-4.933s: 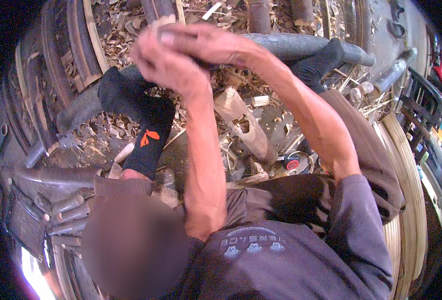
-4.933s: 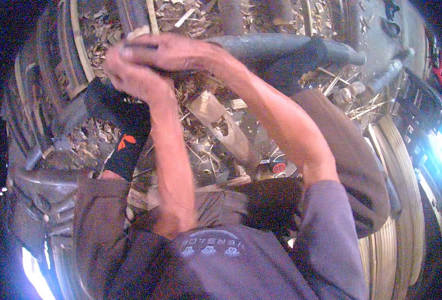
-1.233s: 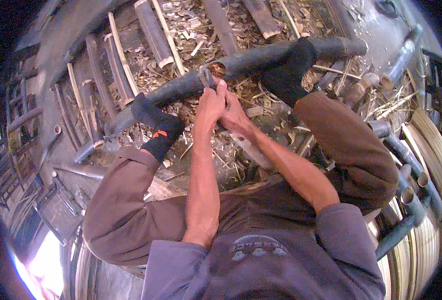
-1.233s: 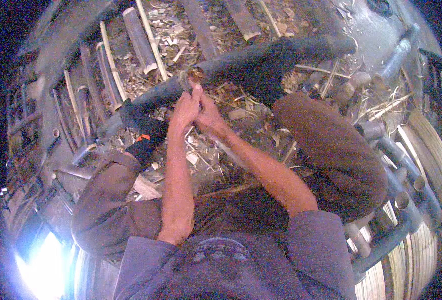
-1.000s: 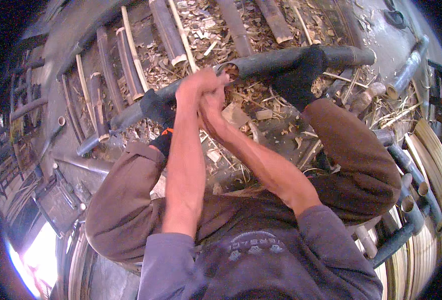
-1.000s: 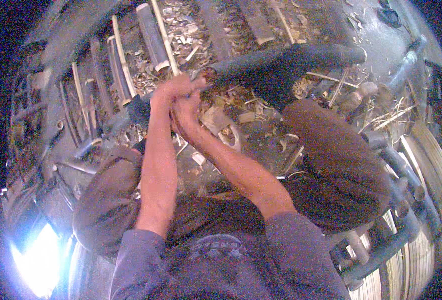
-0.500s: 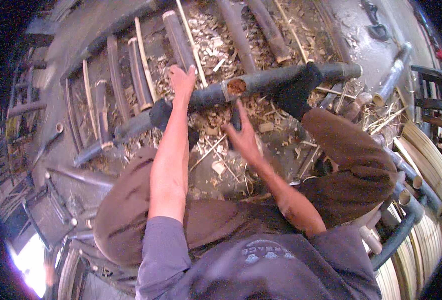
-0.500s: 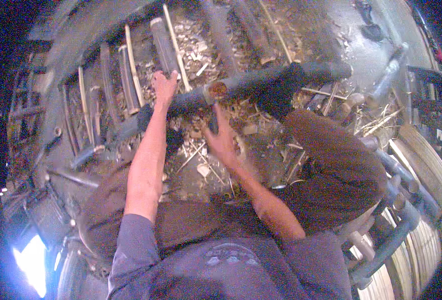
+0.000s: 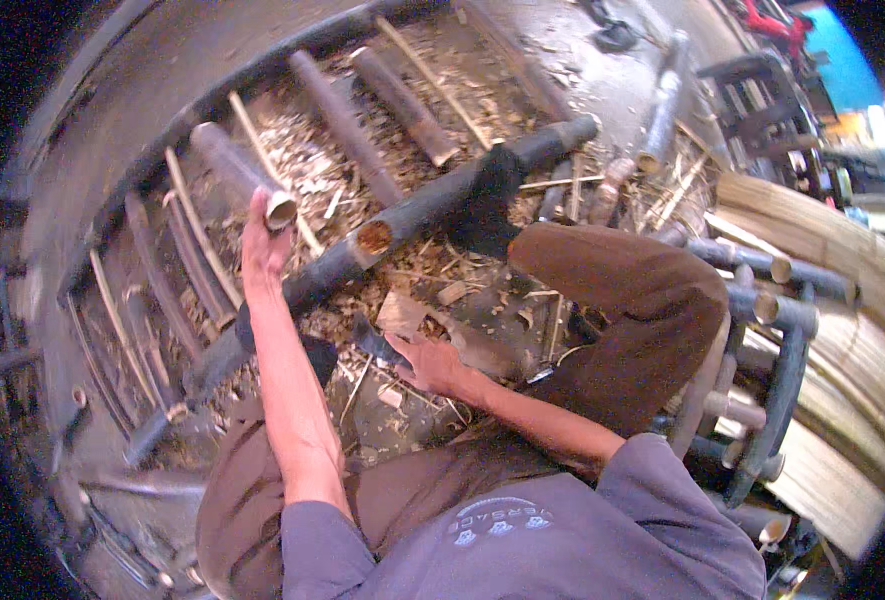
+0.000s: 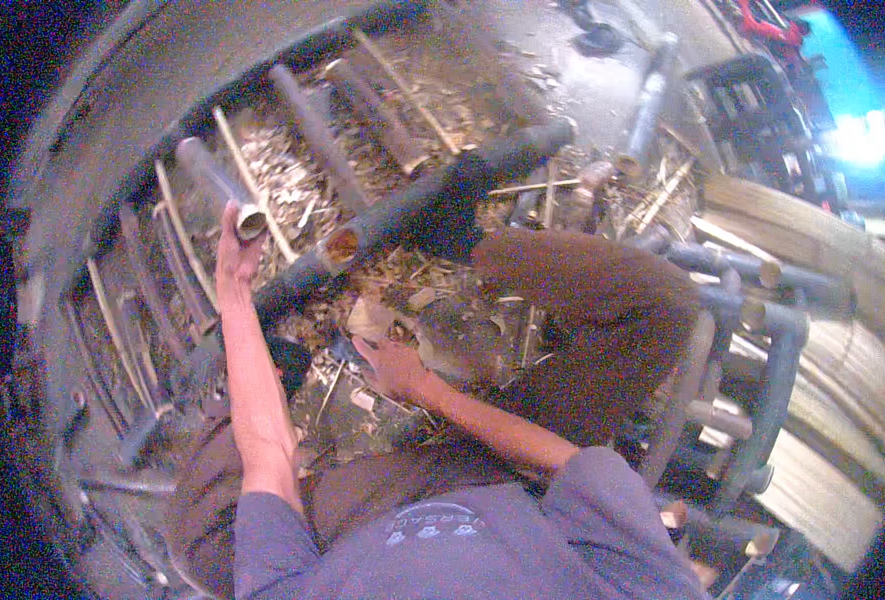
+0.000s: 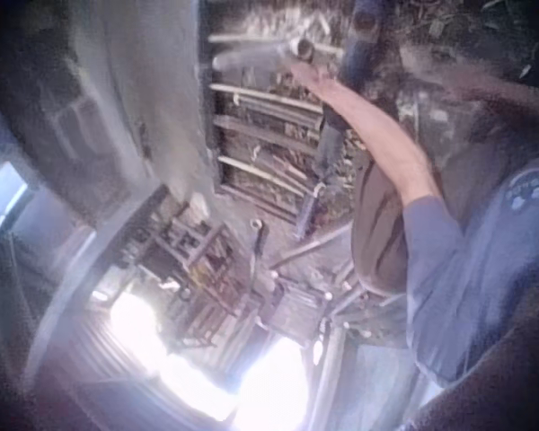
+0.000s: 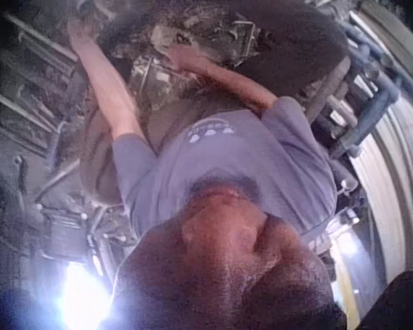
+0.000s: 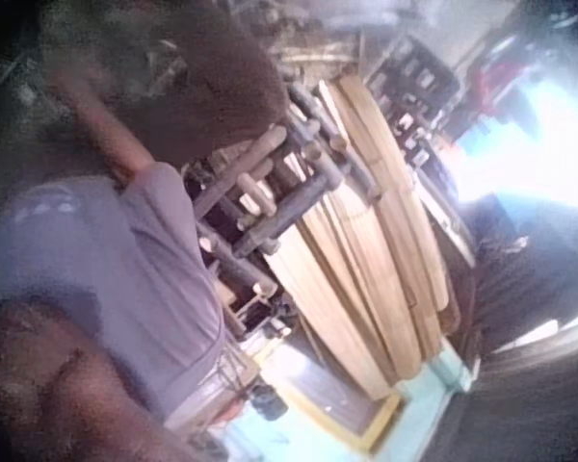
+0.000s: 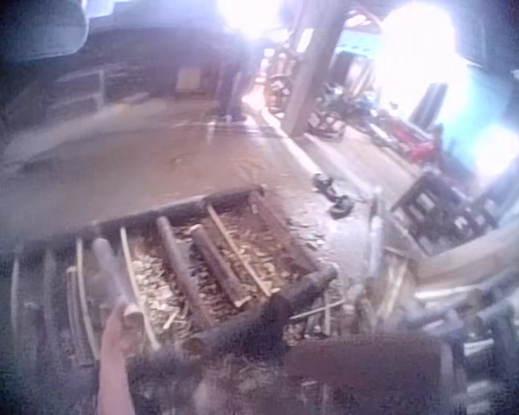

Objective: The person sits on the floor and assembles bamboo pieces by hand. They pick up bamboo segments, align them, and fit them together to form a structure.

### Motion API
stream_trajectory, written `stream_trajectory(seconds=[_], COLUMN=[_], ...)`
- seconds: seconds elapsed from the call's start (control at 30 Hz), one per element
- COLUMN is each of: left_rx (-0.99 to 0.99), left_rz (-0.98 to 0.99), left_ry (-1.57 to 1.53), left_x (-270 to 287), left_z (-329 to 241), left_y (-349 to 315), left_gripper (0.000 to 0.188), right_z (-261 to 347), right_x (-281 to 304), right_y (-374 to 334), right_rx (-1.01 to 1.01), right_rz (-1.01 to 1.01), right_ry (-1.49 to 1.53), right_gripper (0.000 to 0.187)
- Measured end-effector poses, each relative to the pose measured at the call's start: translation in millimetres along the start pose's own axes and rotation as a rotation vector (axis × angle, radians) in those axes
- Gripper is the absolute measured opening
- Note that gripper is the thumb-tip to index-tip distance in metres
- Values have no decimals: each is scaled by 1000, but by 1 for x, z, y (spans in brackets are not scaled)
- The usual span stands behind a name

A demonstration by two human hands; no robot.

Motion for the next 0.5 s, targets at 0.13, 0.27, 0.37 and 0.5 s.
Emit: stream_trajectory(seconds=[0.13, 0.27, 0.37, 0.5], left_rx=[-26, -197, -489, -489], left_rz=[258, 174, -146, -152], left_ry=[5, 263, 717, 927], left_x=[-37, -47, -70, -149], left_z=[-3, -60, -72, -27], left_y=[-32, -10, -10, -61], left_gripper=[51, 72, 84, 96], right_z=[12, -21, -117, -282], right_x=[154, 320, 370, 313], right_y=[-47, -137, -185, -143], right_rx=[137, -32, -91, -555], right_rz=[-171, -720, -1244, -1126], right_ry=[431, 258, 982, 652], right_gripper=[45, 26, 40, 42])
Point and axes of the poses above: each hand's wrist, its own y-axis towards the middle knuckle, its own x-axis out of the back of the hand, z = x × y, the point moved 2 cm from there along y, towards the middle knuckle, and after that the axes turned 6 degrees about -x, right-handed, at the moved point
